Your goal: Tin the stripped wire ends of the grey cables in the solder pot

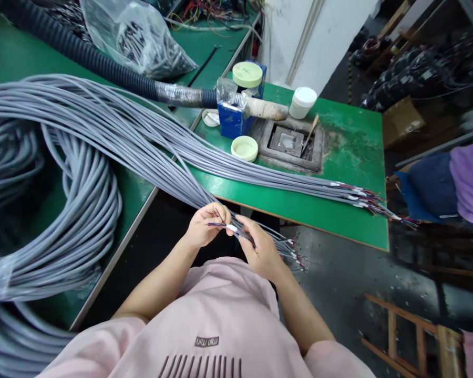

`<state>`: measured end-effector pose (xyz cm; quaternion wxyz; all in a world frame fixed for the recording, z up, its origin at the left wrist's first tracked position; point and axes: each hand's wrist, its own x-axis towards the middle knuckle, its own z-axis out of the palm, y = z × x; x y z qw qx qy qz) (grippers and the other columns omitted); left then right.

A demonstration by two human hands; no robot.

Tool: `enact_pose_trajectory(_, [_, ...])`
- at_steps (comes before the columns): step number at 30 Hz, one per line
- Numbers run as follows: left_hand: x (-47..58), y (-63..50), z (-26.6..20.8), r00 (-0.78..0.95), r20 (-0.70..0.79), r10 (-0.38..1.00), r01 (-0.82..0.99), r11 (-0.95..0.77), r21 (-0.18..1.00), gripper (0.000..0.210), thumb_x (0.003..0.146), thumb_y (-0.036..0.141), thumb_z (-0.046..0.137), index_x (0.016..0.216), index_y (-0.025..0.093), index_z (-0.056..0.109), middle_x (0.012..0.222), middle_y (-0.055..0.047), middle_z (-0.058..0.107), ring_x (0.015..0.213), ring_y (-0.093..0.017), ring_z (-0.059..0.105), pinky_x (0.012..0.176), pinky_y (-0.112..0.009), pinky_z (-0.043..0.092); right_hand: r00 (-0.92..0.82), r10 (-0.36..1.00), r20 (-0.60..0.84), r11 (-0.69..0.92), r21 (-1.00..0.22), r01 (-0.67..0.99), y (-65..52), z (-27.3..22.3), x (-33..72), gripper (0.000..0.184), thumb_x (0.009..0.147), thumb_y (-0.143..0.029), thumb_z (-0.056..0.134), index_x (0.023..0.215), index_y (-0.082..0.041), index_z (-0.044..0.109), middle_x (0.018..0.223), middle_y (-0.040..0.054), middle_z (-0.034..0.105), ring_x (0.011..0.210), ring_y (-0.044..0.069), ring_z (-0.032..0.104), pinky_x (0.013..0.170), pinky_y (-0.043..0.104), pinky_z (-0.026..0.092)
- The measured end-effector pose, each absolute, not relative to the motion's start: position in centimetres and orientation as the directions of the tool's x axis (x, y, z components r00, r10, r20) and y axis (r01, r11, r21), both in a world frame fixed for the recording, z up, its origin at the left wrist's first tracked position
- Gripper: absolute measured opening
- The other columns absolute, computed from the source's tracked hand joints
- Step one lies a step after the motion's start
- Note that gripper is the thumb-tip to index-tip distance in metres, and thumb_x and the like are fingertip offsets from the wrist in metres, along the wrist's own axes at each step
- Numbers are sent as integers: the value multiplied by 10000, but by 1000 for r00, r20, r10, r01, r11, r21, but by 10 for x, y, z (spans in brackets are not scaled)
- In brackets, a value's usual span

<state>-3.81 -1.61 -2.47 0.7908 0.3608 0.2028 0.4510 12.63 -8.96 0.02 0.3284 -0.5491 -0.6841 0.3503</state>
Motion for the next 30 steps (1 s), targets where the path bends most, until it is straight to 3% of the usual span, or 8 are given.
enact_pose_trajectory(5, [-26,-21,-26,475,-95,875,-516,365,775,210,630,226,761,647,134,573,581,22,598,488,-86,560,510,-203,445,-86,991,101,129,-884,449,-87,1,116,404,901,-279,531,1301,-244,481,881,22,623,716,135,597,655,264,501])
enact_pose_trajectory(10, [-15,-29,-23,503,-238,831,-553,521,650,193,591,209,714,608,143,534,464,44,533,390,-61,481,428,-168,400,-54,961,273,264,-831,489,-81,0,114,214,880,-267,572,1090,-256,611,840,16,597,659,126,552,615,267,475])
enact_pose_trajectory(15, [-8,-34,-24,591,-241,769,-552,604,575,221,586,267,728,641,137,558,440,23,557,383,-92,521,437,-198,458,-72,936,345,331,-791,514,-77,-5,119,161,914,-254,492,999,-253,629,781,20,605,691,156,579,648,305,481])
enact_pose_trajectory(26, [-18,-29,-29,529,-153,835,-515,459,724,273,679,344,772,752,131,617,525,21,621,463,-88,567,512,-205,484,-5,943,333,290,-814,503,-74,-2,119,147,890,-248,520,989,-239,629,822,27,626,720,163,572,663,309,474])
enact_pose_trajectory(30, [-17,-29,-30,542,-196,817,-476,491,730,336,631,374,811,729,132,599,557,21,629,448,-74,543,484,-195,451,-50,949,310,287,-788,545,-72,0,119,180,868,-260,550,1022,-242,641,786,16,599,700,160,554,663,309,472])
